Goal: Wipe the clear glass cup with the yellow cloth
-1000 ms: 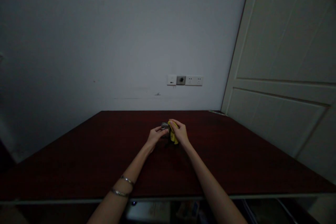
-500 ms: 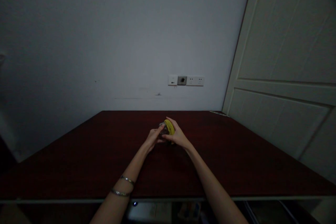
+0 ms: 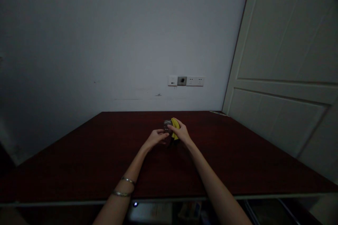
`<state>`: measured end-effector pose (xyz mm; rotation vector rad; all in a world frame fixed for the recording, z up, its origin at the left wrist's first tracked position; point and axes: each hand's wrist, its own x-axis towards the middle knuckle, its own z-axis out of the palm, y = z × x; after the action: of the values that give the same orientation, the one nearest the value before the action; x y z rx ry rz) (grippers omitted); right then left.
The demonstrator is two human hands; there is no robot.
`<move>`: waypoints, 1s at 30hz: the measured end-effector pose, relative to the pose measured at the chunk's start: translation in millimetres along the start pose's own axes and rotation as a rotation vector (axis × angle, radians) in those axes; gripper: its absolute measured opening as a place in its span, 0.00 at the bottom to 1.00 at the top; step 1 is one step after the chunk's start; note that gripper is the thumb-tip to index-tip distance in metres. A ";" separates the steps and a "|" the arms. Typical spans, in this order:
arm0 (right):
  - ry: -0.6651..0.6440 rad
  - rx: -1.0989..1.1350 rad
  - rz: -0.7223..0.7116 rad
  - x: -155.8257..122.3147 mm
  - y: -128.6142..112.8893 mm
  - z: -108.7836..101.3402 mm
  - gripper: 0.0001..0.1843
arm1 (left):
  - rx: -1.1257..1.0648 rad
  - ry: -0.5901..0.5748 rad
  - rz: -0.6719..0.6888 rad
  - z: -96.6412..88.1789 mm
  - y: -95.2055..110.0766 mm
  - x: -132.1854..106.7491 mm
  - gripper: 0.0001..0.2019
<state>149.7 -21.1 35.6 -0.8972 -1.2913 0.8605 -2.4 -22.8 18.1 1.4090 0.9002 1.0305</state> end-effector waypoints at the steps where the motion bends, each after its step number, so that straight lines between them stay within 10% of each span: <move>1: 0.017 0.033 0.030 0.7 0.6 0.6 0.34 | -0.005 0.044 0.031 0.3 -1.4 2.0 0.29; 7: 0.004 0.121 0.134 -0.5 2.1 5.1 0.30 | -0.152 0.075 0.254 5.7 -2.0 5.6 0.48; 30: -0.165 -0.169 -0.439 -11.0 -19.3 8.3 0.12 | -0.146 0.121 0.277 9.7 2.2 4.0 0.39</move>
<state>141.0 -38.6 49.1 -0.6429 -1.6461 0.4903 8.0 -22.4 20.6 1.3834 0.7120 1.3747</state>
